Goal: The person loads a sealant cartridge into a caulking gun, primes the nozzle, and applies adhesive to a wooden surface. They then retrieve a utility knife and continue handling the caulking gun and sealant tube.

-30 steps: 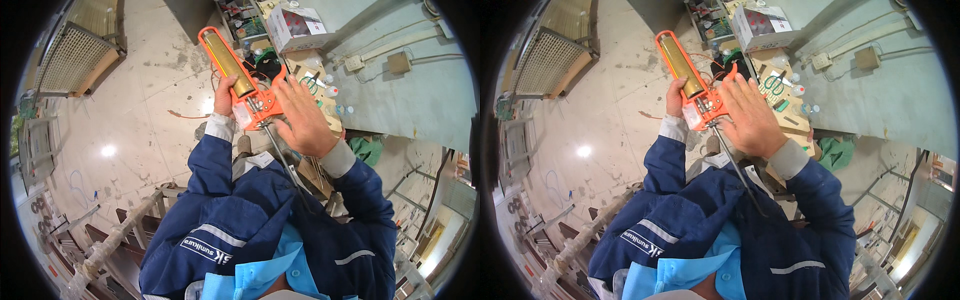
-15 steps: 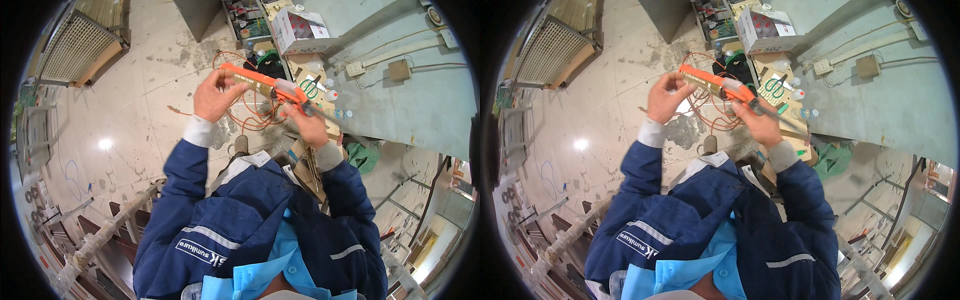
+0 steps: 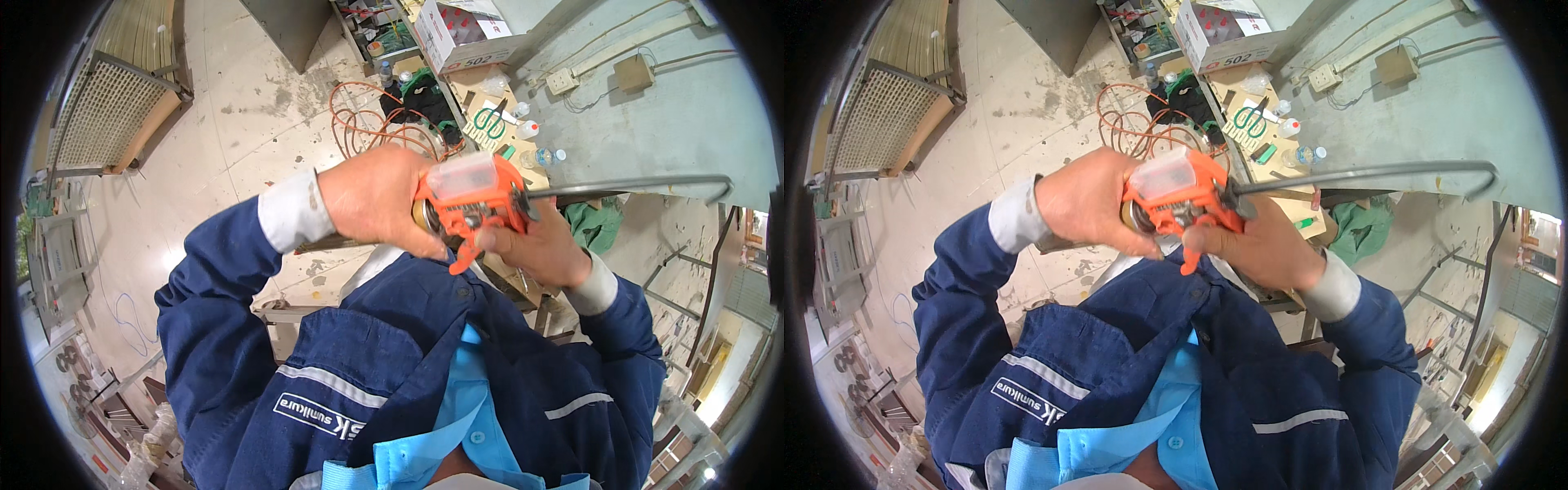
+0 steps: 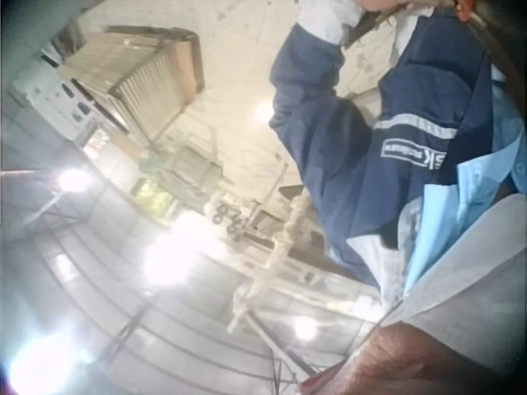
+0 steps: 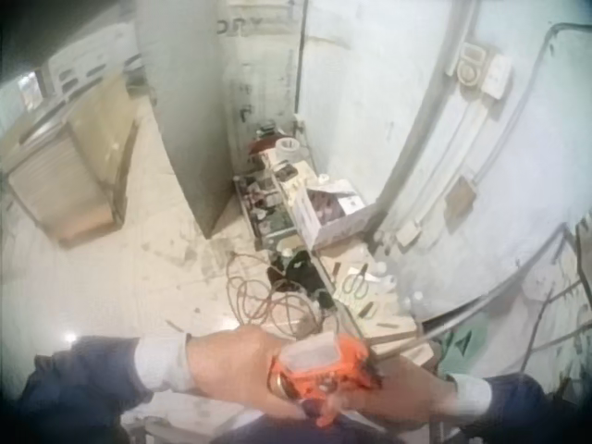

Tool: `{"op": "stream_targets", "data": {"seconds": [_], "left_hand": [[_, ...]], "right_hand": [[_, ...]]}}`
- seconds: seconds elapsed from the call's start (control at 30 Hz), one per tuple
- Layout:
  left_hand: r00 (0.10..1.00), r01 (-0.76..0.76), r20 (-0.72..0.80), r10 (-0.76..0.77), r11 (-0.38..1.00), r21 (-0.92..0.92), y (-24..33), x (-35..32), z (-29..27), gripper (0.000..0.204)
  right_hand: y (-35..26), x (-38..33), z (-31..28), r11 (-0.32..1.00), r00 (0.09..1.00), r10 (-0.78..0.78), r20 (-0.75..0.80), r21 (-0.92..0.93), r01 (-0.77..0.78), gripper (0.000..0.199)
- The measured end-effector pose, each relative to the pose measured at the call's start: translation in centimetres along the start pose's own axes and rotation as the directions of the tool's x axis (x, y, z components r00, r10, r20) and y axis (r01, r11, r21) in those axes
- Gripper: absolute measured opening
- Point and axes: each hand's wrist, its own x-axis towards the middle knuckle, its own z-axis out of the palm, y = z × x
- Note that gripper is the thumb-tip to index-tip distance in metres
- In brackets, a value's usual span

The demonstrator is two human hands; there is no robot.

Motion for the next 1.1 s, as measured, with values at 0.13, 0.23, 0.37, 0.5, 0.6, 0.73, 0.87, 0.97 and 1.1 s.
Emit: {"op": "stream_targets", "data": {"seconds": [0.13,0.23,0.37,0.5,0.6,0.73,0.87,0.97,1.1], "left_hand": [[0.993,-0.071,-0.083,0.089,0.978,0.195,2.0,-2.1,0.4,0.042],[0.989,-0.122,-0.061,0.136,0.974,0.191,2.7,-3.2,-0.3,0.041],[0.995,-0.032,0.091,0.042,0.993,-0.109,2.3,-4.1,-1.0,0.042],[0.998,0.010,0.067,-0.011,1.000,0.007,1.8,-4.9,-0.9,0.045],[0.993,-0.090,-0.054,0.101,0.979,0.184,0.7,-5.3,-0.7,0.051],[0.788,0.201,-0.616,0.026,0.934,0.297,-3.9,-4.1,-0.9,0.060],[0.189,-0.274,-0.928,-0.321,0.890,-0.364,-9.9,-0.4,1.0,0.082],[0.468,-0.672,-0.523,-0.712,0.097,-0.734,-12.1,3.9,2.4,0.094],[0.342,-0.927,-0.799,-0.494,-0.038,-0.373,-13.9,7.6,-0.8,0.066]], "right_hand": [[-1.4,-2.1,2.4,0.961,0.990,-0.117,-0.081,0.242,0.133,0.054],[-3.5,-3.4,1.3,0.983,0.996,0.079,0.043,0.161,-0.085,0.056],[-4.6,-3.1,1.1,0.973,0.969,0.200,0.147,0.088,-0.215,0.054],[-3.6,-2.2,3.2,0.976,0.998,-0.046,-0.044,0.213,0.055,0.046],[-2.7,-1.2,3.3,0.975,0.993,-0.097,-0.065,0.195,0.108,0.037],[-1.4,2.6,0.4,0.999,0.984,0.033,-0.177,0.041,-0.027,0.025],[3.3,9.8,1.6,0.932,0.842,-0.274,-0.464,0.087,0.351,0.025],[6.5,12.3,2.3,0.907,0.841,-0.217,-0.496,0.215,0.361,0.023],[9.5,12.5,2.3,0.926,0.942,-0.230,-0.244,0.242,0.289,0.032]]}}
